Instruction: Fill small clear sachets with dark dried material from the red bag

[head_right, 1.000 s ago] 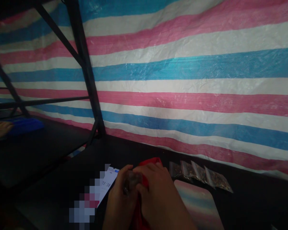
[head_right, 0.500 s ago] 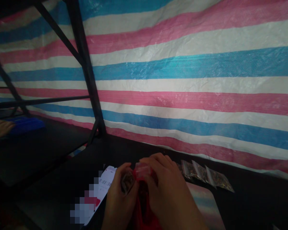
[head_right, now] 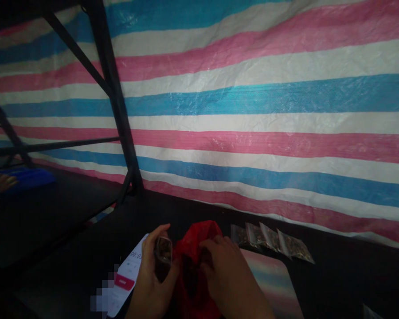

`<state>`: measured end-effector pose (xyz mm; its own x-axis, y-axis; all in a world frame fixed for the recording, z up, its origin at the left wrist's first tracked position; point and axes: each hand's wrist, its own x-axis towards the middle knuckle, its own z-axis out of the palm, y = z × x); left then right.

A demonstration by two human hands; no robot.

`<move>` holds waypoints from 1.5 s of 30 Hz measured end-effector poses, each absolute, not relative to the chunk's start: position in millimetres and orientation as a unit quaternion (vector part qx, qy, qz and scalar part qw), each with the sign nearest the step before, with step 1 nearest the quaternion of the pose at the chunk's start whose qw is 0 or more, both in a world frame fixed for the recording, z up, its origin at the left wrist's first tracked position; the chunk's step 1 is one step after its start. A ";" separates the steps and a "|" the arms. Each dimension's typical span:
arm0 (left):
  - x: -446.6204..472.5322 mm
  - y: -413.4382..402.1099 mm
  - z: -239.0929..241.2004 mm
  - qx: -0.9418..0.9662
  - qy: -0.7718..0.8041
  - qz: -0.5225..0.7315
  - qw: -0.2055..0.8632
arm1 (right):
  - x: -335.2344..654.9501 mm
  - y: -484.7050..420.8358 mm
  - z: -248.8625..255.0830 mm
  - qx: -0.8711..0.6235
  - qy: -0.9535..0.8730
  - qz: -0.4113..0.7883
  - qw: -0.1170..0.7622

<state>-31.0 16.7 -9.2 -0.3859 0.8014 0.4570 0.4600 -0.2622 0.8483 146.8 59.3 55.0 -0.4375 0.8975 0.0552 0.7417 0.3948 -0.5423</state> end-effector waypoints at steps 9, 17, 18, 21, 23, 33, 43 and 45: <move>26.4 8.1 21.0 0.436 0.550 0.628 0.336 | 167.4 55.0 68.0 -0.511 -0.795 0.229 0.235; -6.2 23.9 -6.5 0.536 0.672 0.440 0.260 | 150.9 60.6 54.3 -0.565 -0.797 0.161 0.143; -8.9 22.7 -7.0 0.562 0.678 0.412 0.235 | 145.7 61.3 51.4 -0.567 -0.798 0.149 0.141; -16.0 18.3 -5.4 0.633 0.693 0.299 0.171 | 136.1 62.1 44.1 -0.572 -0.797 0.138 0.136; -19.6 16.9 -3.7 0.653 0.701 0.251 0.135 | 136.1 61.7 41.9 -0.570 -0.798 0.139 0.141; -18.9 19.6 4.6 0.635 0.719 0.235 0.156 | 145.8 63.8 47.7 -0.569 -0.804 0.097 0.142; -21.7 20.9 -10.6 0.583 0.648 0.442 0.213 | 151.6 58.6 60.4 -0.490 -0.793 0.232 0.279; -17.6 21.2 -8.2 0.576 0.606 0.508 0.207 | 152.9 51.0 73.9 -0.467 -0.767 0.308 0.315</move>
